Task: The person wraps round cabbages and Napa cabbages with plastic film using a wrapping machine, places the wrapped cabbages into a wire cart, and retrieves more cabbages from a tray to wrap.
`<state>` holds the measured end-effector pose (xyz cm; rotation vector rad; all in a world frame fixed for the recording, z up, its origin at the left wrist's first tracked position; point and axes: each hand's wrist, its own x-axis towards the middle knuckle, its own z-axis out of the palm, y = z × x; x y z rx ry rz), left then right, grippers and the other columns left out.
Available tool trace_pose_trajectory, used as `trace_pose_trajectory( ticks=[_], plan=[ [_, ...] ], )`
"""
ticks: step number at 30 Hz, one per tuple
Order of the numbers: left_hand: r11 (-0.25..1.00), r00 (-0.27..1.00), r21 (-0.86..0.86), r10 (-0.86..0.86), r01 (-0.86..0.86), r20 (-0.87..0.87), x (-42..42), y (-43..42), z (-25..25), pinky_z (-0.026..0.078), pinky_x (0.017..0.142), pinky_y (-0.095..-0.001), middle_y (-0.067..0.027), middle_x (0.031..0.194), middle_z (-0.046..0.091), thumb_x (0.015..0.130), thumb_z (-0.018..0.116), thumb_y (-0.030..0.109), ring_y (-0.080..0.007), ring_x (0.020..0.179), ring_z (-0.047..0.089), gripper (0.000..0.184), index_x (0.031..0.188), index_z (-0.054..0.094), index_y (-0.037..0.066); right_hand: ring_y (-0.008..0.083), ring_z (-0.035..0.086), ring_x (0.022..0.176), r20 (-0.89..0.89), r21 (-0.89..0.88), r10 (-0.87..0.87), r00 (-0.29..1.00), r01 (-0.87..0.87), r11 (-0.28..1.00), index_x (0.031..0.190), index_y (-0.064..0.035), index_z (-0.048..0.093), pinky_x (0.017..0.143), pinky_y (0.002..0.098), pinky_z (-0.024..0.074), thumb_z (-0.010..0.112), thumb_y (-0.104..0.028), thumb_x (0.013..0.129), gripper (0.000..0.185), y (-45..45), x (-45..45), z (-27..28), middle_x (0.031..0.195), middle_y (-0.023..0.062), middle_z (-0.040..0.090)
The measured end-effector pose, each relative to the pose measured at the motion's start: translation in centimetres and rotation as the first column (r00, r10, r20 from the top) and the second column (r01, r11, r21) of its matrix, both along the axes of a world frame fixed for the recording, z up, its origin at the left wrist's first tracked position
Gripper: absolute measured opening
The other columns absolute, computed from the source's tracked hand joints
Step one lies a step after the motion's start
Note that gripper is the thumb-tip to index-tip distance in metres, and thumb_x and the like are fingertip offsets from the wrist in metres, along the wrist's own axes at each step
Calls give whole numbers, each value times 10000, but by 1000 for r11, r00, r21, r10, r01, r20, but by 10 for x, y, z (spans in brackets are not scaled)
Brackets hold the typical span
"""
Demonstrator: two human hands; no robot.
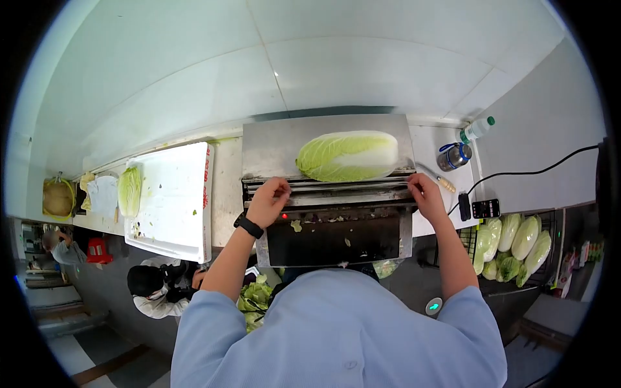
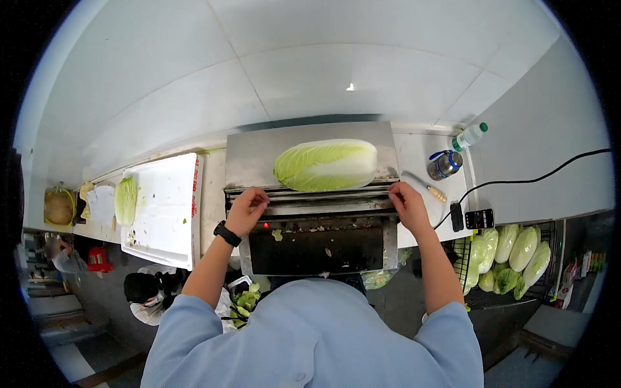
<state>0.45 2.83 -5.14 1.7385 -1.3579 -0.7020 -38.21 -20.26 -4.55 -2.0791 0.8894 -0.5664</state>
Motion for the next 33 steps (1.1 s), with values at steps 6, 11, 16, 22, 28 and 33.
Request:
trace_pose_trajectory(
  ticks=[6, 11, 16, 22, 28, 33],
  plan=[
    [998, 962, -65, 37, -21, 269, -12, -9, 7, 516, 698, -368, -104, 861, 607, 816, 706, 34, -290, 801, 639, 130, 942, 675, 36, 239, 661, 816, -9, 37, 3, 1000, -2, 999, 1036, -3, 604, 730, 322, 524, 639, 9, 869, 172, -1, 5, 0, 934, 111, 681],
    [991, 950, -125, 82, -46, 301, -17, -4, 9, 505, 664, -370, -87, 835, 595, 818, 715, 62, -287, 750, 623, 59, 870, 691, 51, 275, 655, 764, -120, -221, 66, 991, -91, 971, 920, -18, 681, 684, 364, 527, 696, -13, 805, 116, -2, 12, 5, 847, 96, 657],
    [976, 946, -202, 139, -81, 293, -22, 15, 11, 488, 633, -354, -78, 811, 572, 821, 713, 65, -270, 705, 602, 50, 866, 696, 53, 275, 633, 712, -133, -294, -4, 991, -36, 955, 859, -24, 691, 629, 358, 501, 716, -29, 794, 70, 10, 5, 8, 797, 99, 627],
    [970, 947, -228, 152, -87, 282, -36, 45, 36, 485, 629, -349, -76, 796, 557, 825, 715, 69, -254, 691, 593, 60, 881, 706, 52, 256, 632, 688, -95, -324, 4, 995, -34, 945, 864, -25, 694, 599, 334, 491, 731, -20, 800, 74, 37, -17, 39, 806, 95, 639],
    [958, 968, -280, 124, -60, 220, -49, 77, 90, 478, 587, -311, -77, 788, 595, 771, 747, -11, -226, 666, 593, 109, 868, 717, 28, 234, 633, 666, -52, -335, -17, 999, -1, 942, 836, -30, 697, 557, 309, 482, 758, 24, 752, 117, 71, -31, 102, 765, 89, 640],
    [956, 975, -293, 78, -13, 210, -51, 93, 148, 483, 584, -296, -73, 782, 615, 743, 759, -32, -202, 671, 604, 135, 859, 722, 27, 193, 628, 664, -19, -331, -18, 1000, 11, 943, 821, -35, 704, 549, 293, 477, 767, 41, 721, 140, 87, -47, 154, 744, 68, 640]
  ],
)
